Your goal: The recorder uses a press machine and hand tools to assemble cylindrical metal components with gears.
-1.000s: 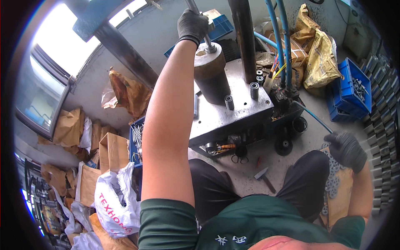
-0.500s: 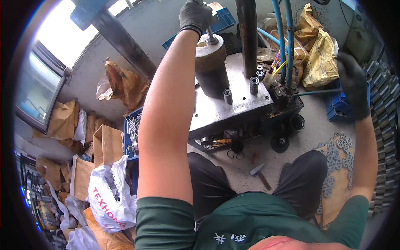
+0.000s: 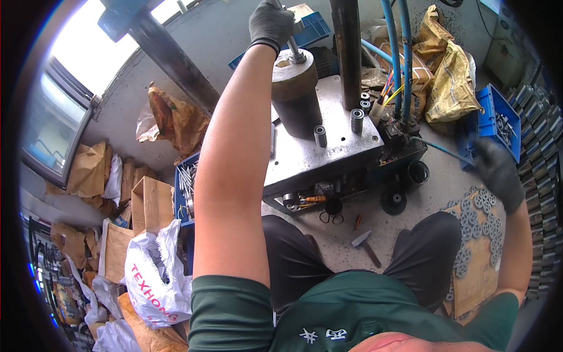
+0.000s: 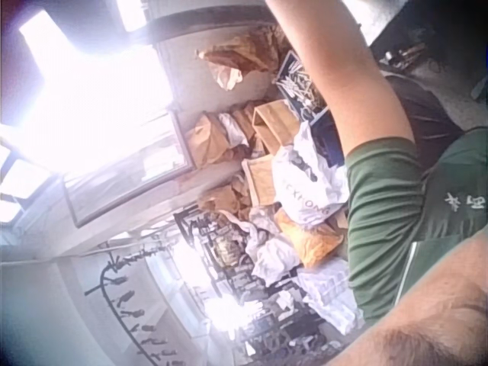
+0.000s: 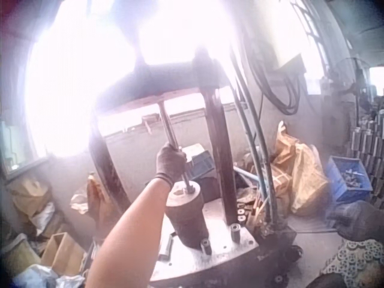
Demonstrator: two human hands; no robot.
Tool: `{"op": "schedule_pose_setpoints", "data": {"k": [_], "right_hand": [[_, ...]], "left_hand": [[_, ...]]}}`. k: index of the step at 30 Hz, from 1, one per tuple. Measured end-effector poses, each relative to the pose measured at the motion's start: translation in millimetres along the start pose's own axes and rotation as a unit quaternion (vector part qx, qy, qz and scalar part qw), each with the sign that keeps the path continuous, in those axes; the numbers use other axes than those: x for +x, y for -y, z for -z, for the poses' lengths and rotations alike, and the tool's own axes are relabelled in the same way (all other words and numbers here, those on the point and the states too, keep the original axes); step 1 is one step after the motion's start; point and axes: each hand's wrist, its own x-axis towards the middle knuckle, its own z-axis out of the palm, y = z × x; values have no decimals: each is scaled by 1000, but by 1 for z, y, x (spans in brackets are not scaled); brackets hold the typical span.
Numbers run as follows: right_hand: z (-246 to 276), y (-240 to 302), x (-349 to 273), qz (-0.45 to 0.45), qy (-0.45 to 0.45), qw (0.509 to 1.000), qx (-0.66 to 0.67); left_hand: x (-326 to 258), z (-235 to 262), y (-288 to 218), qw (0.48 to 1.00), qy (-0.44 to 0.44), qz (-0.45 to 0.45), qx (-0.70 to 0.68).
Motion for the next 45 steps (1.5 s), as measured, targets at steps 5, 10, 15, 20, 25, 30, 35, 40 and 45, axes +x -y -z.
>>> {"op": "schedule_pose_setpoints", "data": {"k": [5, 10, 15, 20, 25, 30, 35, 40, 45], "right_hand": [[2, 17, -12, -16, 119, 992, -43], [4, 33, 1, 19, 122, 992, -30], [-1, 40, -8, -5, 96, 995, -36], [-15, 12, -49, 26, 205, 970, -124], [-16, 4, -67, 56, 272, 953, -121], [-13, 37, -44, -36, 168, 984, -52], [-12, 20, -58, 12, 281, 951, -126], [-14, 12, -58, 20, 246, 963, -109], [-12, 17, -58, 31, 236, 964, -117]], "left_hand": [[-8, 1, -21, 984, 66, 21, 164], [7, -4, -4, 979, 75, -11, 191], [-17, 5, -34, 986, 29, 40, 156], [-15, 10, -34, 987, 38, 33, 155], [-13, 4, -31, 992, 16, 31, 123], [-19, 12, -36, 986, 43, 28, 157], [-14, 6, -32, 989, 28, 29, 145], [-11, 4, -25, 991, 14, 11, 133], [-10, 3, -24, 988, 26, 12, 152]]}}
